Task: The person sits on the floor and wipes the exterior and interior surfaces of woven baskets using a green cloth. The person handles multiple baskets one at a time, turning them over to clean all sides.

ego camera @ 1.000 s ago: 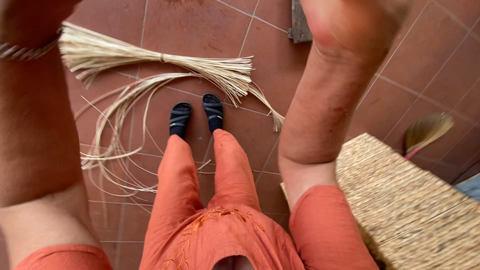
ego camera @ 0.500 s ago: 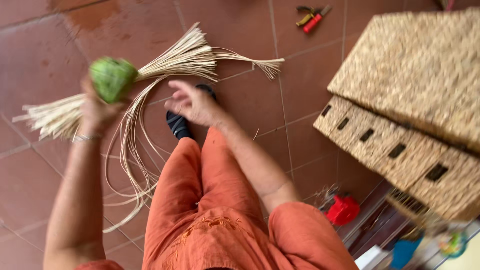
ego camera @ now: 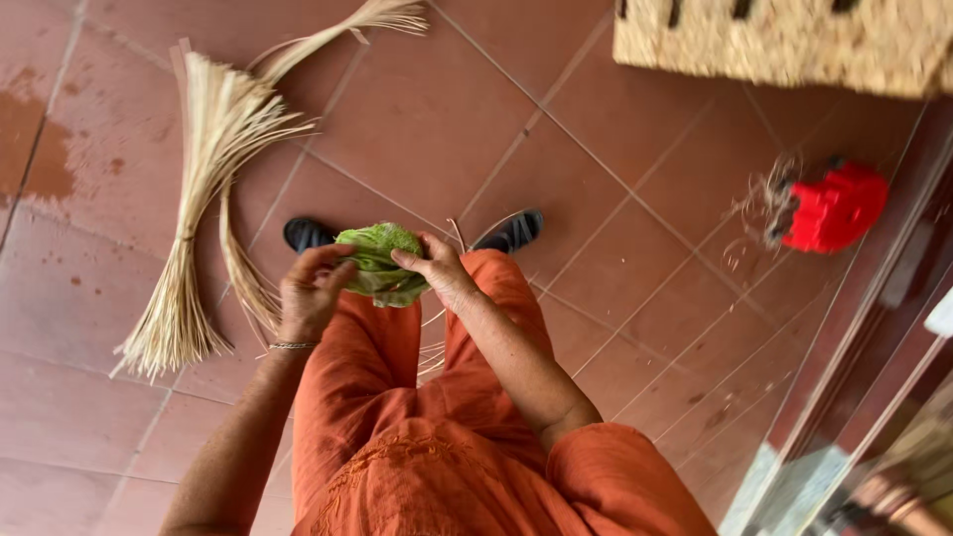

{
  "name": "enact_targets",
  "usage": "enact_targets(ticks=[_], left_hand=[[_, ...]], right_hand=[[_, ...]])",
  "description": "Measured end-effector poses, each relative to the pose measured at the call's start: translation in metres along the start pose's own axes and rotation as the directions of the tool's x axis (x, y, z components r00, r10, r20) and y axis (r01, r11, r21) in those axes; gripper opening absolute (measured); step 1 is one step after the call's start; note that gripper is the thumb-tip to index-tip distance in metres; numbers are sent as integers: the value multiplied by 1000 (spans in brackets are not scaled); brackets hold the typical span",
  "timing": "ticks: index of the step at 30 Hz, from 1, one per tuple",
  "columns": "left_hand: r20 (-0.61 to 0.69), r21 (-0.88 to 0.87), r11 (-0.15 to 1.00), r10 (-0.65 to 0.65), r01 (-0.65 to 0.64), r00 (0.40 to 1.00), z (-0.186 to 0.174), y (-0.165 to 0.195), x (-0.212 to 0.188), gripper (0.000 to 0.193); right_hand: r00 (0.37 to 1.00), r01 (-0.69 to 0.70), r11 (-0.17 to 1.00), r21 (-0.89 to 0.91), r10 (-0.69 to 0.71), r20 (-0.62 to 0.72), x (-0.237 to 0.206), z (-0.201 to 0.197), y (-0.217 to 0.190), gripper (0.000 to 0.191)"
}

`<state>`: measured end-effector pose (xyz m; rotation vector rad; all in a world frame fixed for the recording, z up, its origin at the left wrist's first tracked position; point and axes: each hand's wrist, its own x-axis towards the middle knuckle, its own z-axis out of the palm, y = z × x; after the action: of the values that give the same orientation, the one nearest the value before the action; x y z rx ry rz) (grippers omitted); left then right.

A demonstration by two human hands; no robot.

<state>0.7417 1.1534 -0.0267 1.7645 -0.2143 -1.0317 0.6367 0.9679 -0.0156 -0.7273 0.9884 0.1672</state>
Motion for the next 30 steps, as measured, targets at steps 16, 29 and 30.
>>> enact_targets(ticks=[16,29,30], left_hand=[[709,-253,582,-431,773,557,433,83,9,91],[580,271,951,-283,147,764,631,107,5,44],[602,305,952,-186,-9,777,645,111,4,41]], right_hand=[[910,410,863,295,-408,-70,-215,-340,-19,21],[676,608,614,503,-68,-734,-180,-479,-71,39],[600,601,693,399,-61,-798,-182,-502,-80,42]])
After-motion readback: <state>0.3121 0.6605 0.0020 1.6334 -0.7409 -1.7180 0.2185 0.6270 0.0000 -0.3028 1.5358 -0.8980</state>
